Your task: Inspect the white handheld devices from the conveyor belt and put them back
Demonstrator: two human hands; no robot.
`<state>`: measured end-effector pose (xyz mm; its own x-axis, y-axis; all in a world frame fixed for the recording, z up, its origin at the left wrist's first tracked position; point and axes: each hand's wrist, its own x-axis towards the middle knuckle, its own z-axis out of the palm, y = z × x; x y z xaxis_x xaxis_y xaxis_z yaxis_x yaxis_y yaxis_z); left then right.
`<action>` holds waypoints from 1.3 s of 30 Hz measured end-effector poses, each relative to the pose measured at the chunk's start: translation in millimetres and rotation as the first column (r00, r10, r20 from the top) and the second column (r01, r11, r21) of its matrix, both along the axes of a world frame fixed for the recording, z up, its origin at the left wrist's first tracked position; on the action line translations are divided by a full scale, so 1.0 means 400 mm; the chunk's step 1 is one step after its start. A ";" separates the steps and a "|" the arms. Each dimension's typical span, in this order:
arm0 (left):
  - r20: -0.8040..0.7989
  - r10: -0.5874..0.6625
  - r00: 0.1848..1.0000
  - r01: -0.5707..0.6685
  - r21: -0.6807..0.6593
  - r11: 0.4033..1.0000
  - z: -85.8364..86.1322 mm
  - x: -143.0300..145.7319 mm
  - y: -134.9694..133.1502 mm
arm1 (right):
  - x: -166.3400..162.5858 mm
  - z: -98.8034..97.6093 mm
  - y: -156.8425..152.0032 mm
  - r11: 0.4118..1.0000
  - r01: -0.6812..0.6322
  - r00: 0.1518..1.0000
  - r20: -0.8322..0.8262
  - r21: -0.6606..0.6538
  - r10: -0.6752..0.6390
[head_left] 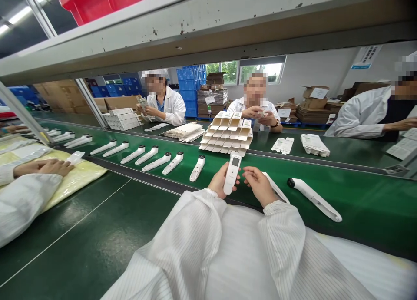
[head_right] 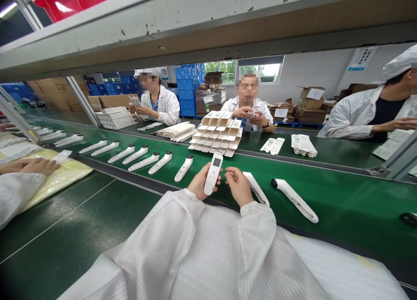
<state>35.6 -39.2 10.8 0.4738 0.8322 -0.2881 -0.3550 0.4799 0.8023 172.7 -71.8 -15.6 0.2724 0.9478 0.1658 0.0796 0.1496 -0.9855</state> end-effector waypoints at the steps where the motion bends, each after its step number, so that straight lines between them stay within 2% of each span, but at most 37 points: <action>1: -0.003 0.031 1.000 -0.031 -0.015 0.999 -0.002 0.004 -0.001 | -0.001 0.002 -0.001 1.000 -0.005 1.000 -0.007 -0.006 0.005; 4: 0.016 0.114 0.993 -0.113 -0.029 0.993 -0.017 0.015 -0.002 | -0.006 0.005 -0.006 0.994 -0.096 0.995 -0.035 -0.042 0.095; 7: 0.088 0.136 0.987 -0.139 0.030 0.990 -0.032 0.024 -0.004 | -0.009 0.006 -0.010 0.976 -0.206 0.974 -0.107 -0.073 0.198; 9: 0.073 0.148 0.986 -0.153 0.069 0.986 -0.036 0.026 -0.004 | -0.007 0.006 -0.014 0.964 -0.256 0.955 -0.174 -0.072 0.241; 11: -0.031 0.151 0.988 -0.146 0.129 0.981 -0.033 0.020 0.002 | -0.002 0.008 -0.018 0.950 -0.305 0.930 -0.239 -0.072 0.281; 13: -0.238 0.207 0.949 -0.135 0.289 0.948 -0.027 0.003 0.016 | 0.002 0.011 -0.022 0.939 -0.333 0.910 -0.289 -0.081 0.298; 14: -0.370 0.287 0.884 -0.120 0.413 0.903 -0.024 -0.011 0.025 | 0.004 0.014 -0.024 0.937 -0.338 0.905 -0.306 -0.089 0.297; 15: -0.490 0.405 0.772 -0.090 0.546 0.833 -0.022 -0.028 0.035 | 0.004 0.016 -0.025 0.936 -0.337 0.902 -0.319 -0.098 0.291; 17: -0.627 0.630 0.458 0.038 0.722 0.691 -0.025 -0.065 0.055 | 0.002 0.020 -0.029 0.939 -0.326 0.902 -0.333 -0.111 0.274; 18: -0.669 0.672 0.317 0.106 0.729 0.676 -0.029 -0.082 0.065 | 0.000 0.021 -0.030 0.940 -0.322 0.904 -0.333 -0.115 0.269; 19: -0.712 0.667 0.220 0.156 0.701 0.696 -0.034 -0.097 0.074 | -0.002 0.022 -0.031 0.941 -0.318 0.906 -0.329 -0.117 0.265; 20: -0.753 0.635 0.172 0.179 0.658 0.732 -0.041 -0.109 0.082 | -0.003 0.023 -0.032 0.942 -0.314 0.909 -0.323 -0.117 0.263; 21: -0.787 0.592 0.172 0.178 0.616 0.767 -0.047 -0.117 0.089 | -0.003 0.023 -0.033 0.943 -0.312 0.912 -0.314 -0.117 0.263; 23: -0.796 0.535 0.283 0.116 0.582 0.804 -0.058 -0.123 0.101 | -0.004 0.023 -0.032 0.944 -0.308 0.919 -0.292 -0.118 0.264; 26: -0.645 0.490 0.587 -0.119 0.530 0.840 -0.061 -0.115 0.107 | -0.002 0.015 -0.027 0.938 -0.320 0.923 -0.267 -0.134 0.277; 28: -0.451 0.405 0.795 -0.249 0.367 0.896 -0.054 -0.105 0.101 | 0.001 0.006 -0.019 0.938 -0.303 0.933 -0.253 -0.170 0.255; 30: -0.195 0.267 0.944 -0.242 0.143 0.960 -0.041 -0.090 0.087 | 0.008 -0.006 -0.010 0.944 -0.240 0.960 -0.200 -0.225 0.196; 32: 0.027 0.147 0.989 -0.146 -0.028 0.989 -0.028 -0.071 0.066 | 0.019 -0.018 -0.001 0.951 -0.137 0.990 -0.053 -0.276 0.128; 34: 0.106 0.114 0.988 -0.103 -0.104 0.989 -0.017 -0.048 0.045 | 0.034 -0.028 0.007 0.955 0.008 0.975 0.214 -0.296 0.058; 37: 0.060 0.094 0.994 -0.088 -0.093 0.992 -0.008 -0.015 0.019 | 0.052 -0.040 0.011 0.960 0.184 0.793 0.609 -0.212 -0.018; 39: 0.030 0.080 0.996 -0.078 -0.074 0.994 -0.007 0.002 0.008 | 0.055 -0.042 0.010 0.972 0.212 0.688 0.722 -0.102 -0.074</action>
<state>36.4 -36.1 8.2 0.4177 0.8447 -0.3347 -0.4197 0.5061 0.7535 194.9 -68.0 -32.5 0.2730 0.9381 0.2133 0.7708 -0.0806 -0.6320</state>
